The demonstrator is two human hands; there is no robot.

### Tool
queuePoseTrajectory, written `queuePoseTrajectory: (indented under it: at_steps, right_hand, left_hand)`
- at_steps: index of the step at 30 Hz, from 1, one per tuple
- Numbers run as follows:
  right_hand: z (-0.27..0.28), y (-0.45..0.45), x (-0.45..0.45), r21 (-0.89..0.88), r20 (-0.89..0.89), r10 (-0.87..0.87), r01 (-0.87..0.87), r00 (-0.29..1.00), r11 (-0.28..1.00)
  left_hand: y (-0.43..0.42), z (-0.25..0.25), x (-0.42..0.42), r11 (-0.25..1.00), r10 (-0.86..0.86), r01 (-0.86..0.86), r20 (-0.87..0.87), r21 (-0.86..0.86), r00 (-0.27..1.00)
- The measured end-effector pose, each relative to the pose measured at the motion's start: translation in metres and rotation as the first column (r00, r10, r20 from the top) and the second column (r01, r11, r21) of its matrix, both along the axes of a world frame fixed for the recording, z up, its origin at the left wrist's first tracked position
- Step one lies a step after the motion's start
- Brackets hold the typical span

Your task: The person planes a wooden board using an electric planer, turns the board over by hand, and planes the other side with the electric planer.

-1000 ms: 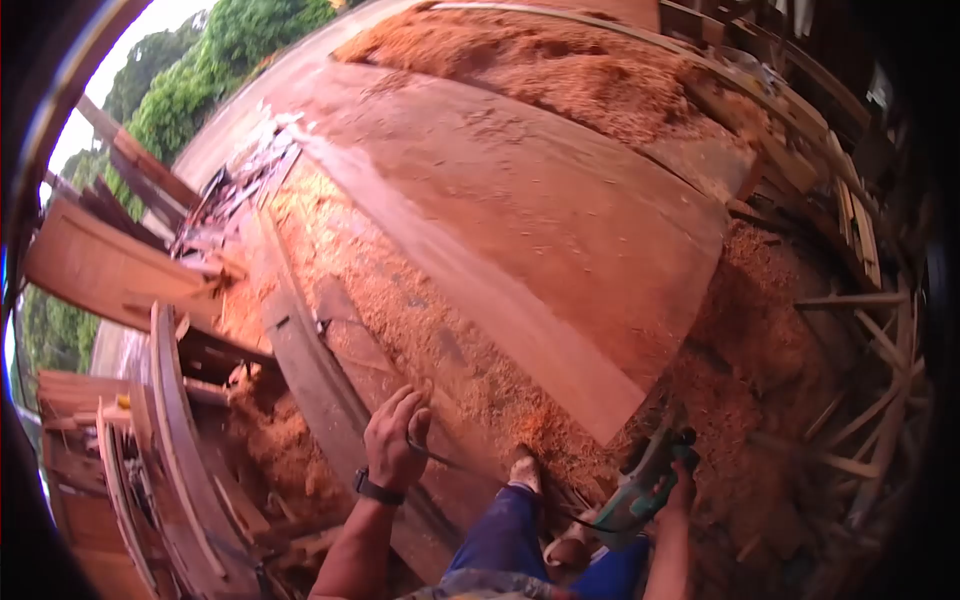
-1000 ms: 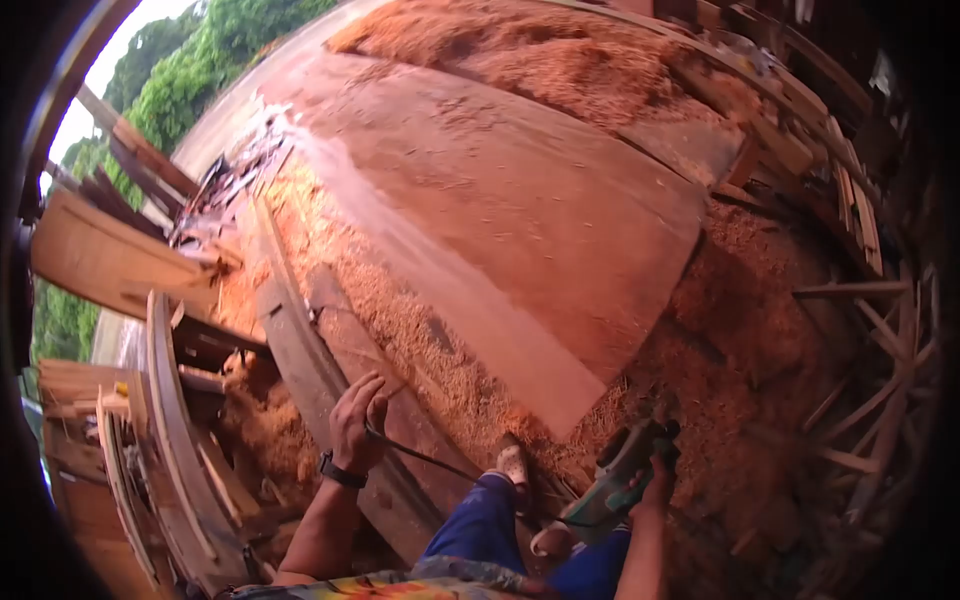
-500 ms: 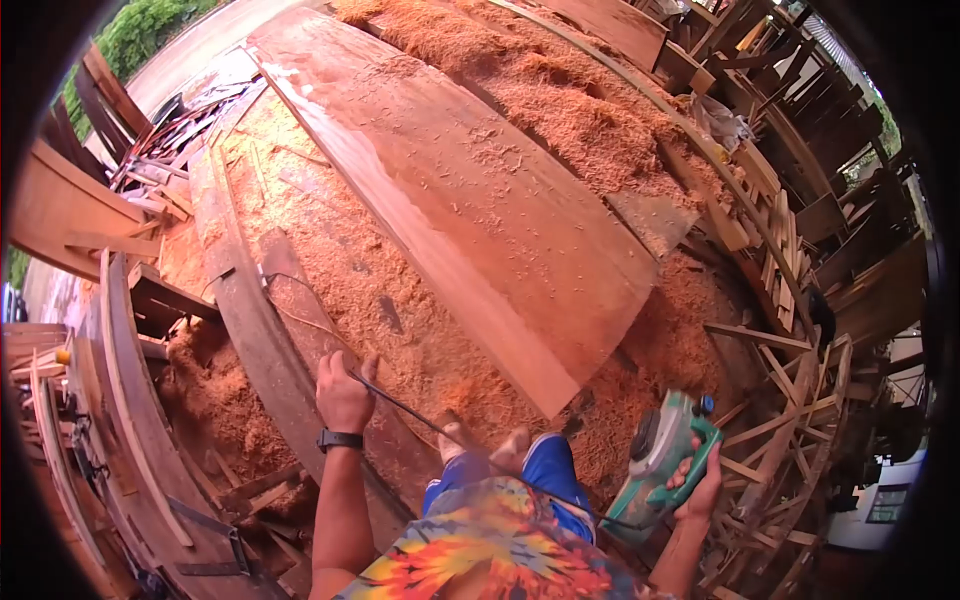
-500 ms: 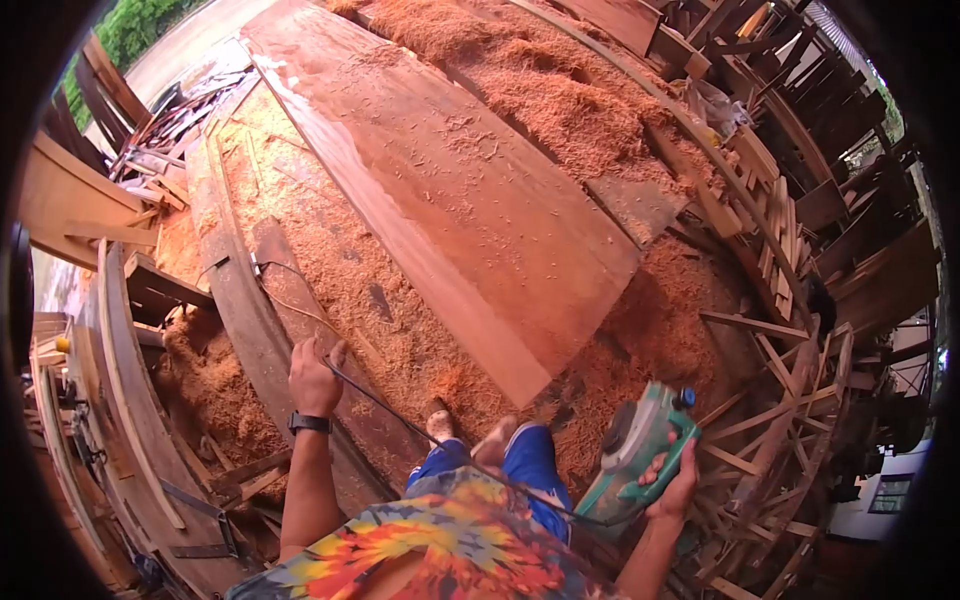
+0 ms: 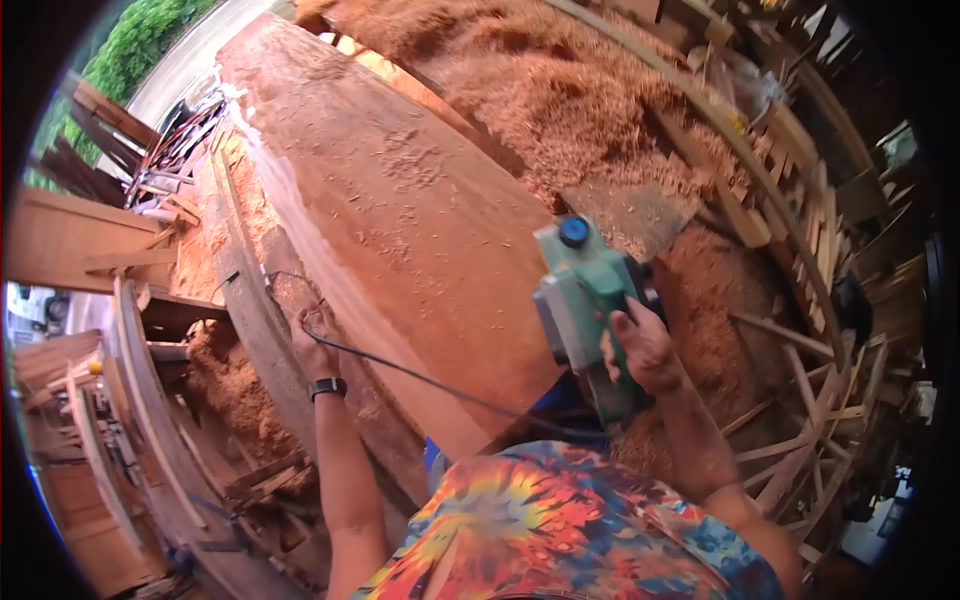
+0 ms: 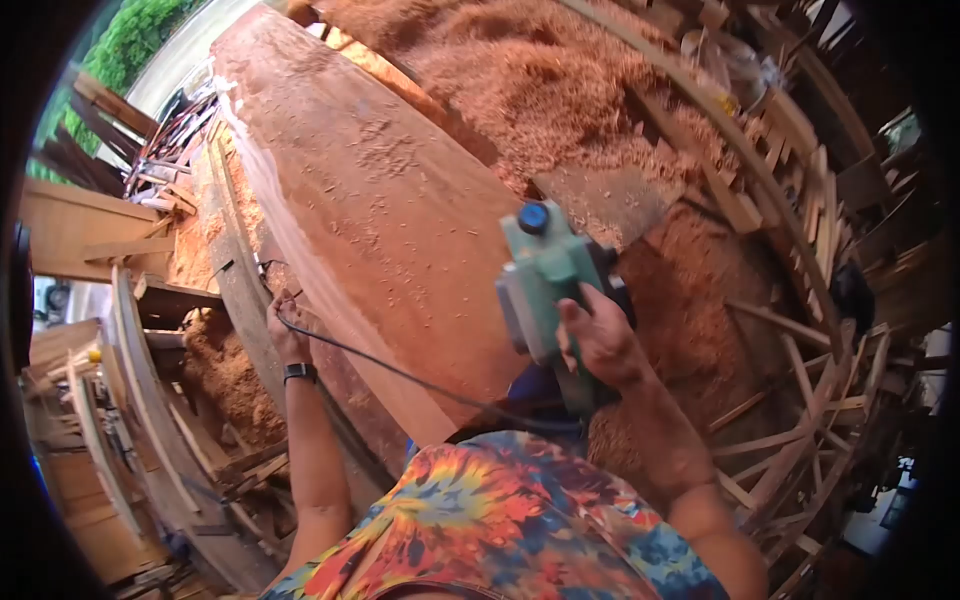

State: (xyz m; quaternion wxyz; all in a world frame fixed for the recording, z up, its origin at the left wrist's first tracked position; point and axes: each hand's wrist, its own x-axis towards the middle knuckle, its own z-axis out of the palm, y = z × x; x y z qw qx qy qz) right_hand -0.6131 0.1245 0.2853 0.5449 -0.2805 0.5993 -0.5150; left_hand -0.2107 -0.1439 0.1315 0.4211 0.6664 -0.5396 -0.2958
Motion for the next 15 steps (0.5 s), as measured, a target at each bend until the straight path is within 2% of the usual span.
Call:
queuePoseTrajectory:
  at_steps: [3, 6, 9, 12, 15]
  right_hand:
    - [0.000, -0.034, -0.049, 0.047, -0.060, 0.170, -0.167, 0.984, 0.985]
    - [-0.002, -0.061, -0.084, -0.031, -0.165, 0.285, -0.294, 0.944, 0.955]
    - [-0.020, -0.079, -0.103, -0.140, -0.276, 0.275, -0.322, 0.921, 0.936]
    - [-0.024, -0.099, -0.121, -0.087, -0.169, 0.349, -0.367, 0.922, 0.926]
    - [-0.040, -0.117, -0.118, -0.105, -0.139, 0.364, -0.379, 0.921, 0.919]
  left_hand:
    - [-0.004, -0.025, -0.026, 0.988, 0.155, -0.154, 0.044, -0.024, 0.987]
    - [0.017, -0.020, -0.050, 0.928, 0.258, -0.300, 0.199, 0.220, 0.945]
    - [0.027, -0.015, -0.062, 0.877, 0.379, -0.413, 0.175, 0.247, 0.909]
    - [0.026, -0.020, -0.055, 0.858, 0.380, -0.435, 0.233, 0.272, 0.895]
    - [0.029, -0.010, -0.071, 0.868, 0.321, -0.441, 0.418, 0.230, 0.850]
